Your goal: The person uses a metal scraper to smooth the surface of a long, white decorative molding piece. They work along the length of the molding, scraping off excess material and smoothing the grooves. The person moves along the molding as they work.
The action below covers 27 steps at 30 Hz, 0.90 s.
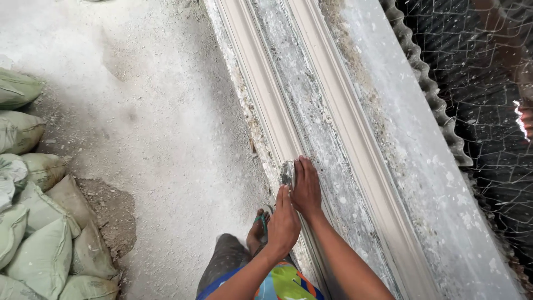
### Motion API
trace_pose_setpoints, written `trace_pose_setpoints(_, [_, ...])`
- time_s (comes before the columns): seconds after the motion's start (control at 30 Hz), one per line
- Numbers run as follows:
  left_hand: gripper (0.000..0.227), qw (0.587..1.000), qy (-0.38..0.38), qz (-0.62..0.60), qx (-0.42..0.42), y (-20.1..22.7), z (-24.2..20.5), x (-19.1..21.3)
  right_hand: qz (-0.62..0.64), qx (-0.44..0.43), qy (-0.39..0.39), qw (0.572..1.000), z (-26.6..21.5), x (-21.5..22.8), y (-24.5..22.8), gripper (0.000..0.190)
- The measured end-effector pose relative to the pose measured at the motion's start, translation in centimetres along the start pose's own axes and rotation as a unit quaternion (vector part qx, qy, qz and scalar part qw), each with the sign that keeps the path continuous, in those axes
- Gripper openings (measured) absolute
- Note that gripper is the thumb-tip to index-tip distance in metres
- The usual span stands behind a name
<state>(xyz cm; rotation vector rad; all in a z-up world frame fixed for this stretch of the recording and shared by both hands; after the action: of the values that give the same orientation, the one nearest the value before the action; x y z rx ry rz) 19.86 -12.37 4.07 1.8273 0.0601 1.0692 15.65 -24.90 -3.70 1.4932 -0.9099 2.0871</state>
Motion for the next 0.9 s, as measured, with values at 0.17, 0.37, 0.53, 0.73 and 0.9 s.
trace_pose_setpoints(0.17, [0.056,1.0,-0.004,-0.011,0.004,0.4,1.1,-0.3,0.011,0.008,0.027,1.0,0.2,0.6,-0.4,0.075])
trace_pose_setpoints(0.37, [0.055,1.0,0.025,-0.015,-0.004,0.2,1.7,-0.4,0.012,0.014,0.024,1.0,0.4,1.1,-0.7,0.075])
trace_pose_setpoints(0.53, [0.05,0.998,0.029,-0.036,0.034,-3.0,7.0,-1.6,0.008,-0.008,0.039,0.999,0.2,1.0,-1.1,0.068])
trace_pose_setpoints(0.73, [0.052,0.995,0.007,-0.087,0.054,-1.8,5.6,0.5,-0.007,0.022,0.1,0.995,0.2,0.8,-1.1,0.064])
trace_pose_setpoints(0.9, [0.065,0.998,0.024,-0.047,0.043,-3.1,8.5,-0.6,-0.034,0.024,0.113,0.993,0.2,0.1,-0.8,0.068])
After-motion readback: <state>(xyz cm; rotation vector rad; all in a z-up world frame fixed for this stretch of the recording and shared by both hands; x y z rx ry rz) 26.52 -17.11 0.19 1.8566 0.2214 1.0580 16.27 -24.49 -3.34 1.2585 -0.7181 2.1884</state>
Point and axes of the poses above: each hand's wrist, its own z-axis towards the middle knuckle, its own x-axis out of the back of the hand, y = z × x, the point moved 2 cm from there along z, towards the middle knuckle, and after that the axes turned 11 degrees about y, right-handed, at the moved point
